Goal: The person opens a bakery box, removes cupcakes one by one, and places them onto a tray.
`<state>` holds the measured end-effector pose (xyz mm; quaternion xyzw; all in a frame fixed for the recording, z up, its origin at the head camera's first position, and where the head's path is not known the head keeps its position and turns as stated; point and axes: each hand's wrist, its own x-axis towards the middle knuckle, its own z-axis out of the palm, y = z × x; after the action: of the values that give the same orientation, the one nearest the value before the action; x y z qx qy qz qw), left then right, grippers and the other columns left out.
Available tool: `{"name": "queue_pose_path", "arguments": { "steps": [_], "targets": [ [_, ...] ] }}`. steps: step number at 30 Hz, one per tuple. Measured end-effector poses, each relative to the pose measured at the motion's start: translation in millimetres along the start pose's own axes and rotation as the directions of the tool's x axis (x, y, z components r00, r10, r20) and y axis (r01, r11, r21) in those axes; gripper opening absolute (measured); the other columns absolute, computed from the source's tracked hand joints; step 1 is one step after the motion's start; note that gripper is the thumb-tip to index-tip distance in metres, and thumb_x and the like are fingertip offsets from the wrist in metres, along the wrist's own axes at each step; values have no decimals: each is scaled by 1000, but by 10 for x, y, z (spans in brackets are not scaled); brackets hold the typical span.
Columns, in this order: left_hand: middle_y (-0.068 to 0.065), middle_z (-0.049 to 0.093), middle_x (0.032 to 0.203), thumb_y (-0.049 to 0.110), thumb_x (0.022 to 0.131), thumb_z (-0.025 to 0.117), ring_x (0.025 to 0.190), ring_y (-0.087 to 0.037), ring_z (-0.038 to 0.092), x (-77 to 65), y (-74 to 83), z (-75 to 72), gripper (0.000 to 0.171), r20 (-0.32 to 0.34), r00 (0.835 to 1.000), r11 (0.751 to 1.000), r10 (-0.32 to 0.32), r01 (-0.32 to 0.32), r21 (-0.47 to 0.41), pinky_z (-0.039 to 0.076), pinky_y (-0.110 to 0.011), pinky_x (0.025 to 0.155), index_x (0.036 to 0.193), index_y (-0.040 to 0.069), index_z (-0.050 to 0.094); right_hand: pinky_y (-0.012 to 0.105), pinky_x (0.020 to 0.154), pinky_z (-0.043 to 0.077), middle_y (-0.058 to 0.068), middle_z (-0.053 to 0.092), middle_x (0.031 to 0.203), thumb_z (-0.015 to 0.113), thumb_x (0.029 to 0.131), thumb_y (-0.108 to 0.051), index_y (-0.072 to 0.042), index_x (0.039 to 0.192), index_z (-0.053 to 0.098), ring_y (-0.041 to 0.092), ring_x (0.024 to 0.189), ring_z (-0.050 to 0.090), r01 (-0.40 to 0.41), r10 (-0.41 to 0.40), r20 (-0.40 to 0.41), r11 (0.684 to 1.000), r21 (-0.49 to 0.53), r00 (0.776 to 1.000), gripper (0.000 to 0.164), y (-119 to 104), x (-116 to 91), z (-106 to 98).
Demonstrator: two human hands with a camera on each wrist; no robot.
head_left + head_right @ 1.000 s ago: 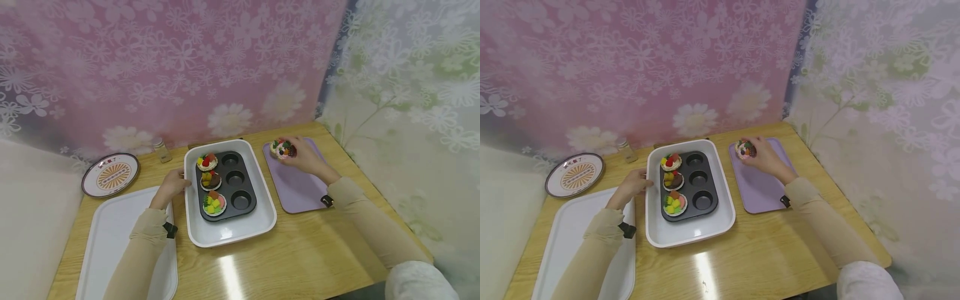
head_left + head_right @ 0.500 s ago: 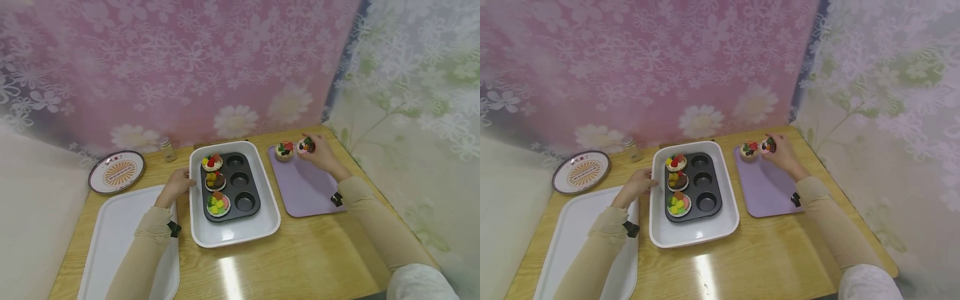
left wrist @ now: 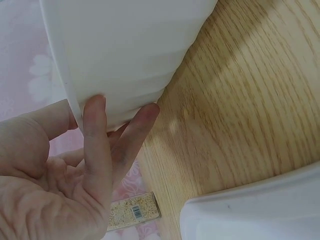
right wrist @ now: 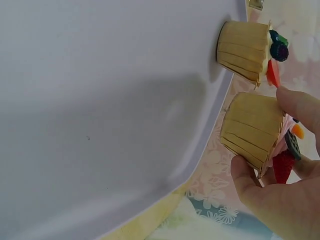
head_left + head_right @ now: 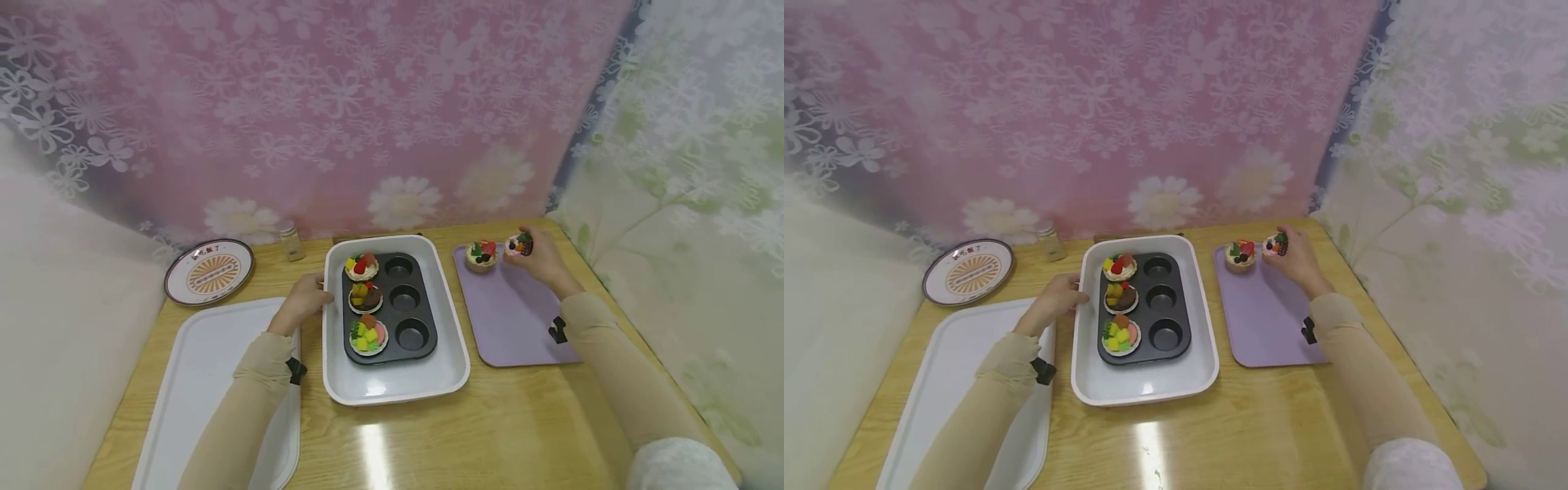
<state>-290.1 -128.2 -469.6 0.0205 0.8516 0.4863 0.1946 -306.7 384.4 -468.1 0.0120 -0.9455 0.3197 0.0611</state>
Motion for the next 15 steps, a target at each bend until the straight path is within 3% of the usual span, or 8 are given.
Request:
{"name": "queue_pose_path", "arguments": {
  "steps": [8, 15],
  "targets": [
    [-27, 64, 138, 3, 97, 58, 115, -35, 70, 20, 10, 26, 62, -15, 1000, 1000, -18, 18, -2, 62, -33, 79, 158, 5, 47, 66, 112, 36, 45, 36, 150, 77, 95, -17, 11, 158, 30, 55, 132, 40, -45, 46, 32, 999, -9, 998, 83, 68, 15, 33],
    [-30, 66, 133, 1, 95, 57, 113, -38, 72, 20, 0, 21, 59, -25, 1000, 1000, -1, 1, 16, 63, -35, 77, 154, 2, 51, 67, 112, 38, 46, 32, 151, 76, 96, -21, 9, 160, 28, 55, 130, 42, -66, 67, 62, 998, -23, 996, 85, 108, 91, 73]
  ]
}}
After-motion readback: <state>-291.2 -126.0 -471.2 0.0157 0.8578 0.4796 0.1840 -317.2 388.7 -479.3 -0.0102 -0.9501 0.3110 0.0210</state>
